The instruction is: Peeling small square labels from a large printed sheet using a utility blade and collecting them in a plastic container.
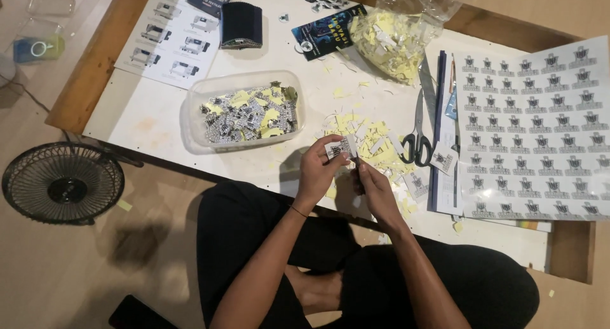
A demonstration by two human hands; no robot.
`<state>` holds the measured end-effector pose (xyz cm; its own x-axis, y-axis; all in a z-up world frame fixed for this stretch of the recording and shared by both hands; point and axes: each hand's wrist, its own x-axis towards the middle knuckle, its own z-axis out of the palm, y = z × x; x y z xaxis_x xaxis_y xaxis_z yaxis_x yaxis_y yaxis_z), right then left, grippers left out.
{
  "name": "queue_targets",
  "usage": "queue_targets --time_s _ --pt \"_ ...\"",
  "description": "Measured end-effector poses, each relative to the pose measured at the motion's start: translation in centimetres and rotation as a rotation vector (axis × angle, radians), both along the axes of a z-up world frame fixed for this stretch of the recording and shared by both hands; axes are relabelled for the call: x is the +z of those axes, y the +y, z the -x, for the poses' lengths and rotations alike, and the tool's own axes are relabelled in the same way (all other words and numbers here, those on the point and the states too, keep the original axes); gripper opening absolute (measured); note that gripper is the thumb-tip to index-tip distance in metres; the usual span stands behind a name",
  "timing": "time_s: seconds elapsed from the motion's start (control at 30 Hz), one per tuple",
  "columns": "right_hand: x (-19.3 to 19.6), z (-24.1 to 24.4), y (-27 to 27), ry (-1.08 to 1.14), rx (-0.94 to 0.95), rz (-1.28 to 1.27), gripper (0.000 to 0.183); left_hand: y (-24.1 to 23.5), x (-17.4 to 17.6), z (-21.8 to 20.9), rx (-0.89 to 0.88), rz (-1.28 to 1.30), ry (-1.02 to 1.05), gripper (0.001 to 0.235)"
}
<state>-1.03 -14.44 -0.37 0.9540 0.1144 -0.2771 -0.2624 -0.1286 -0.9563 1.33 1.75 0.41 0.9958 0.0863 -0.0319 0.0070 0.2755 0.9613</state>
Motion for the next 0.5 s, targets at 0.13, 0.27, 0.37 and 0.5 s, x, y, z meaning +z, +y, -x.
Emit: queue_targets --time_s 0.13,0.27,0.37,0.5 --pt "-2.1 -0.3 -0.6 -0.017 0.027 0.018 0.043 0.1 0.6 -0.1 0.009 0.001 -0.021 0.035" --pt "-2.0 -0.2 -0.3 -0.068 0.028 0.030 0.037 0.2 1.6 0.1 0.011 -0.015 -0.015 0.036" --pt "-1.8 -0.2 -0.2 -0.110 0.019 -0.001 0.036 0.2 2.1 0.3 0.013 -0.018 -0.013 0.037" --pt "-2.1 -0.1 -0.2 -0.136 0.007 -0.025 0.036 0.3 1.3 0.1 0.000 -0.038 -0.012 0.037"
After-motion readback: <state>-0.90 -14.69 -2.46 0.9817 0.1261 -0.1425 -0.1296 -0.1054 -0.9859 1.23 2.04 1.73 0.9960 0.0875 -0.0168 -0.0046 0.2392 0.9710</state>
